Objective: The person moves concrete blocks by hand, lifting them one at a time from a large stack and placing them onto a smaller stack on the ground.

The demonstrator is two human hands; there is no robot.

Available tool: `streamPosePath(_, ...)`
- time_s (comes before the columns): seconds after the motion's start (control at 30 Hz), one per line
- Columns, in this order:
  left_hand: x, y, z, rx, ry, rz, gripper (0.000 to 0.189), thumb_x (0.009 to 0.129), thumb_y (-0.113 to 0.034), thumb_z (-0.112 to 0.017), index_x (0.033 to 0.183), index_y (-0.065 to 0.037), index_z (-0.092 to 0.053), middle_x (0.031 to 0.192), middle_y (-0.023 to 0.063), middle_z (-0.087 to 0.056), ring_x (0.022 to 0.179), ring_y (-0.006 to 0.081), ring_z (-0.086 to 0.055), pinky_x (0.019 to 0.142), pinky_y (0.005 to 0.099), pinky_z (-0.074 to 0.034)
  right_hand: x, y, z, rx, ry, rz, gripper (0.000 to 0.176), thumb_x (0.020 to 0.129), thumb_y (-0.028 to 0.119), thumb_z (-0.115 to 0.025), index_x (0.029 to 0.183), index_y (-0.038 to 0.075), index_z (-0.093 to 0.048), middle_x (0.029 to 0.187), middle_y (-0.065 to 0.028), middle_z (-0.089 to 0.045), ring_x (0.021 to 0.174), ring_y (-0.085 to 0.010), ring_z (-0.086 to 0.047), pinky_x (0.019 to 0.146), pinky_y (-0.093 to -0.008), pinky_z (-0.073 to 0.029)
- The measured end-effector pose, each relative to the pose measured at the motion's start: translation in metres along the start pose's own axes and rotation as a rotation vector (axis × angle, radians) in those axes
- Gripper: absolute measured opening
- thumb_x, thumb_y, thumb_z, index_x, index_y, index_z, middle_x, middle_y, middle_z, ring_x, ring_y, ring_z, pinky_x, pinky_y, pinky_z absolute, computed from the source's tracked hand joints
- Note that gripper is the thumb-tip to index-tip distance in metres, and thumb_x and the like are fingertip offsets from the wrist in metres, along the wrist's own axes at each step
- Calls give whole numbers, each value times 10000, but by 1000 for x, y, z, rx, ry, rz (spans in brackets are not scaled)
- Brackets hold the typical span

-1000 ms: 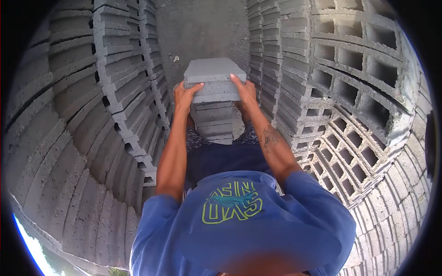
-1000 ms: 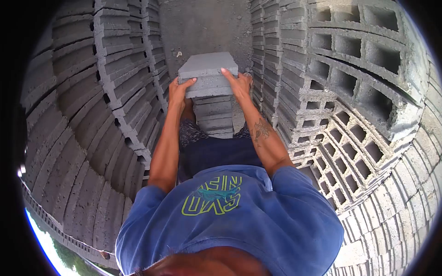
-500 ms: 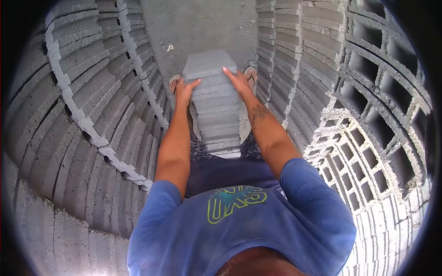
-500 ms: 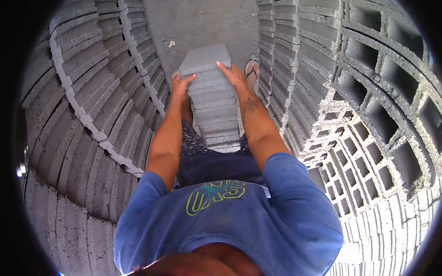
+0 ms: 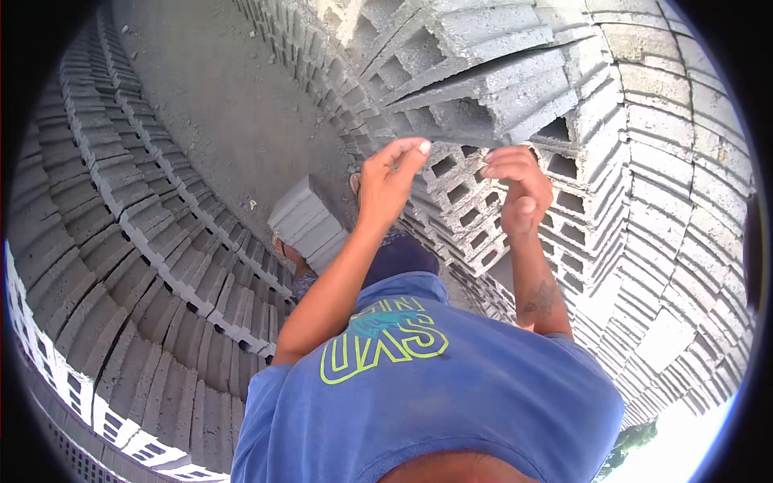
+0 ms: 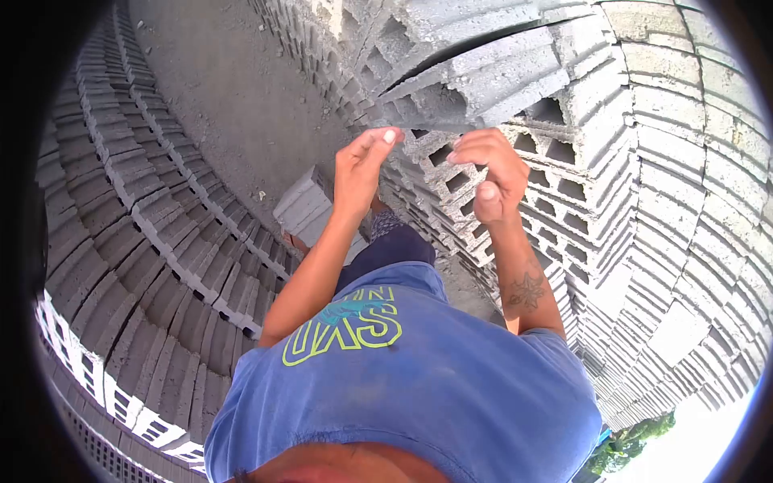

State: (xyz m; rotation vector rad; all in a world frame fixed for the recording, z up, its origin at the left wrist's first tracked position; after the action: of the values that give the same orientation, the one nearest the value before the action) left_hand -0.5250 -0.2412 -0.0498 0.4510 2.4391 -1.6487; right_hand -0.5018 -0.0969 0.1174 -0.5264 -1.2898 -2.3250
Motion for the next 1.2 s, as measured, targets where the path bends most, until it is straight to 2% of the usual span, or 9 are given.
streamPosePath(0.13, 33, -37, -84, 106, 0, -61, 471, 817, -364, -742, 936, 84, -660, 863, 81, -675, 806, 119, -608, 732, 248, -475, 51, -33, 124, -236, -279, -196, 557, 1011, 413, -337, 966, -50, -643, 985, -168, -649, 944, -246, -583, 883, -357, -441)
streamPosePath(0.2, 39, -25, -100, 190, -9, 260, 522, 794, -408, -765, 886, 90, -643, 776, 98, -625, 714, 128, -535, 658, 278, -424, 76, -57, 142, -387, -241, -370, 545, 977, 444, -438, 1031, -51, -659, 983, -166, -674, 978, -237, -617, 872, -326, -454)
streamPosePath(0.33, 37, -33, -105, -212, -140, 137, 427, 727, -296, -827, 831, 72, -637, 698, 46, -566, 654, 117, -471, 622, 266, -386, 86, -127, 143, -413, -6, -546, 615, 916, 522, -532, 1138, -43, -637, 1078, -197, -665, 1058, -256, -612, 915, -327, -448)
streamPosePath(0.47, 34, -6, -75, -129, -123, 219, 338, 772, -152, -775, 958, 89, -630, 864, 119, -661, 776, 161, -594, 728, 290, -463, 81, -150, 126, -443, 151, -681, 741, 790, 568, -681, 1180, -58, -613, 1080, -226, -665, 1024, -275, -639, 912, -341, -469)
streamPosePath(0.6, 4, -20, -36, -347, -46, 166, 322, 791, -75, -735, 1037, 93, -611, 957, 152, -673, 858, 195, -640, 802, 320, -501, 43, -158, 78, -244, 476, -952, 652, 783, 476, -737, 1107, -80, -635, 1011, -167, -671, 918, -209, -619, 856, -319, -471)
streamPosePath(0.73, -21, -7, -2, -463, 2, 282, 360, 786, -32, -733, 1092, 93, -591, 1010, 155, -665, 910, 201, -647, 811, 338, -528, 27, -105, 19, 181, 336, -1026, 529, 799, 232, -771, 1200, -51, -573, 1091, -127, -644, 965, -170, -587, 893, -295, -437)
streamPosePath(0.9, -55, -23, 75, -389, -138, 157, 458, 720, -122, -835, 1066, 83, -615, 967, 147, -691, 875, 185, -651, 806, 311, -528, 8, -35, -44, 116, 260, -1087, 510, 738, 97, -802, 1172, -49, -579, 1058, -132, -657, 944, -176, -612, 876, -305, -458)
streamPosePath(1.03, -90, -39, 144, -213, -179, 188, 426, 712, -158, -845, 1007, 71, -641, 911, 133, -703, 834, 154, -652, 773, 302, -529, -2, -8, -96, 117, 230, -1163, 517, 709, 71, -815, 1152, -53, -578, 1055, -150, -656, 953, -197, -623, 878, -331, -477)
streamPosePath(1.2, -110, -9, 242, -158, -396, 194, 383, 703, -153, -848, 957, 71, -668, 858, 128, -709, 779, 144, -658, 722, 296, -534, -33, -25, -224, 293, 440, -1203, 557, 698, 65, -825, 1170, -53, -553, 1056, -153, -648, 950, -207, -630, 857, -329, -497)
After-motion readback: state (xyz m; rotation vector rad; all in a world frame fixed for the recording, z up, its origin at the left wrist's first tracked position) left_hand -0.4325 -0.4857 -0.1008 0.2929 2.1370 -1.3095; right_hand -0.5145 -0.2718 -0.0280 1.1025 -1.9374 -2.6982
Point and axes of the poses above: each hand's wrist, its own x-axis towards the middle knuckle, its own z-axis out of the back of the hand, y = z × x, the point moved 10 cm from there along x, towards the middle knuckle
